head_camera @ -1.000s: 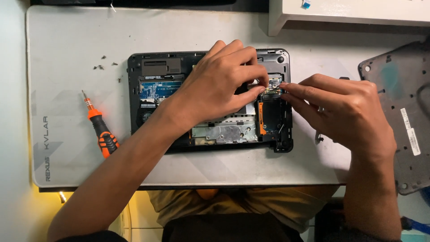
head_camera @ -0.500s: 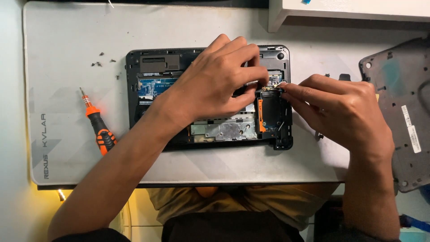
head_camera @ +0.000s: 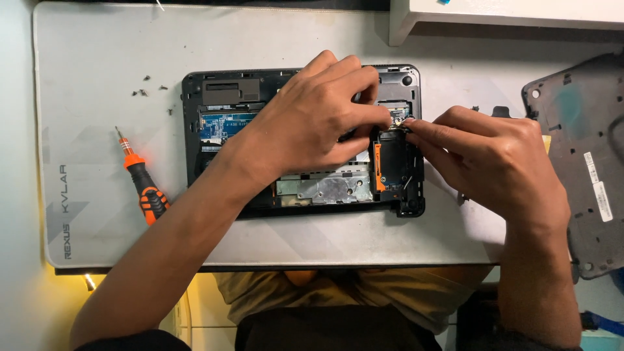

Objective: Disconnecting internal cables and unscrewing the motherboard of a laptop.

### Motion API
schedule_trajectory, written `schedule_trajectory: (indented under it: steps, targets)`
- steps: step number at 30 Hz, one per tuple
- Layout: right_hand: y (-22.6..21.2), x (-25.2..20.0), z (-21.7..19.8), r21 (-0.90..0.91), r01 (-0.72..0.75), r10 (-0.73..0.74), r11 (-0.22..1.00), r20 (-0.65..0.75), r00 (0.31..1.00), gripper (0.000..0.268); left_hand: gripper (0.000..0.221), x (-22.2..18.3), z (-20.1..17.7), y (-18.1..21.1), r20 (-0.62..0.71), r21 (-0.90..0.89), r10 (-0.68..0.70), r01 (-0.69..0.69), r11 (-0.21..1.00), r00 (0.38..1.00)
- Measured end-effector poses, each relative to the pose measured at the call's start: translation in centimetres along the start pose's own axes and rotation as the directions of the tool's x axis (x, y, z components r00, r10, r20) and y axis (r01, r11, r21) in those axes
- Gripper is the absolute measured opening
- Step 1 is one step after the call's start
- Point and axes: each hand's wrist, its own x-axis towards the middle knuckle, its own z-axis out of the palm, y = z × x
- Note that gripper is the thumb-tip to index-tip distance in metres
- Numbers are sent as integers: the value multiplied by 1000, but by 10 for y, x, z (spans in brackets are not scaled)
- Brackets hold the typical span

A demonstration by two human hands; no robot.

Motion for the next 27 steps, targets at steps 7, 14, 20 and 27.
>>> schedule_trajectory:
  steps: [7,14,20,27]
  targets:
    - [0,0,1,0,4,-4,1000,3,1000,20,22,0,2,0,25,91,32,-34,995,999]
    - [-2,1,0,4,3,-3,1000,-1,1000,20,23,0,2,0,29,151,46,-50,987,999]
    - [1,1,-3,46,-19,20,999,-4,1000,21,18,1,-3,6,21,162,58,-60,985,998]
    - [0,5,-4,119,-15,16,993,-7,1000,22,14,-1,-3,4,15,95,21,-22,995,1000]
